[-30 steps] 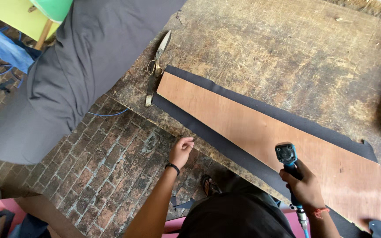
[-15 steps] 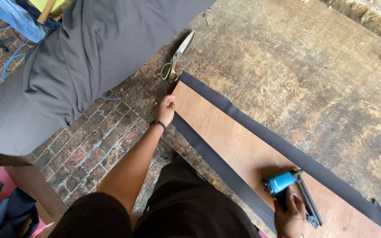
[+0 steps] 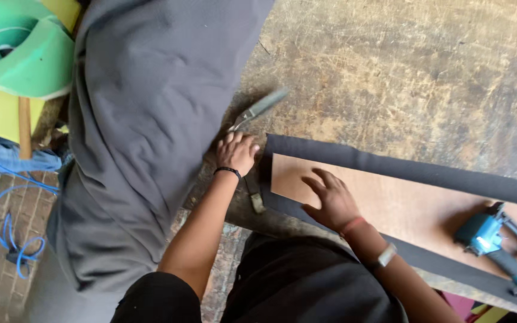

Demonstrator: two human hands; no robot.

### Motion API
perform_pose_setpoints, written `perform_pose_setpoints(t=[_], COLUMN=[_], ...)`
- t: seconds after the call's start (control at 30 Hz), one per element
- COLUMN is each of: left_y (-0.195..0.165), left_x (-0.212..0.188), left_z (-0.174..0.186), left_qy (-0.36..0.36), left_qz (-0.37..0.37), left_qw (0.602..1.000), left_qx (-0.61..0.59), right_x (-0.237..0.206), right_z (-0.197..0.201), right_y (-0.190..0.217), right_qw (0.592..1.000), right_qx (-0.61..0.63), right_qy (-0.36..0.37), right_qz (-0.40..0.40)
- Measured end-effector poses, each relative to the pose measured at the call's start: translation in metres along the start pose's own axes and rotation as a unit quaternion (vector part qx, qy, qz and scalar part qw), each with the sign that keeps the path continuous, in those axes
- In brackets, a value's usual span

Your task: The person wraps dark fabric around a long tapered wooden board on a workbench, pulling the fabric taut over the edges and folding it at the corners. They use a pneumatic nail gun to staple the fabric to the back of the board, working along its length and repositioning the board between staples.

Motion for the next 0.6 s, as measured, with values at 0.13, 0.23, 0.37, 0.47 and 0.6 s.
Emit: perform_pose_setpoints(t=[0.13,0.23,0.37,0.47,0.6], left_y=[0.009,-0.016,-0.032,-0.026,-0.027], left_x=[0.000,0.009,0.023,0.029,0.014], left_z=[-0.003,-0.021,-0.069,-0.100,-0.122], left_qy=[0.032,0.001,0.040,0.034,-0.131], left_qz=[0.028,-0.038,-0.035,-0.021,-0.010], left_qw=[0.999,0.998,0.995,0.984,0.921], left_qx=[0.017,-0.057,-0.086,-0.172,-0.366], right_x=[0.064,0.072,0.068,0.062,0.052], right_z=[-0.026,-0.032,-0.033,-0.028,-0.026], right_y=[0.029,0.030,0.026,0.025,0.026], right_qw=[0.982,0.965,0.963,0.967,0.970], right_qx=[-0.113,-0.175,-0.164,-0.137,-0.118], right_qy=[0.131,0.146,0.150,0.149,0.149], right_qz=[-0.080,-0.133,-0.152,-0.154,-0.155])
Point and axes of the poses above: each hand's wrist, its own x-axis towards the middle knuckle, its own z-axis out of the back of the hand, y = z × x, the point moved 6 cm from there along x, towards the middle knuckle, and after that the axes turned 13 degrees about y, right-handed, at the moved point
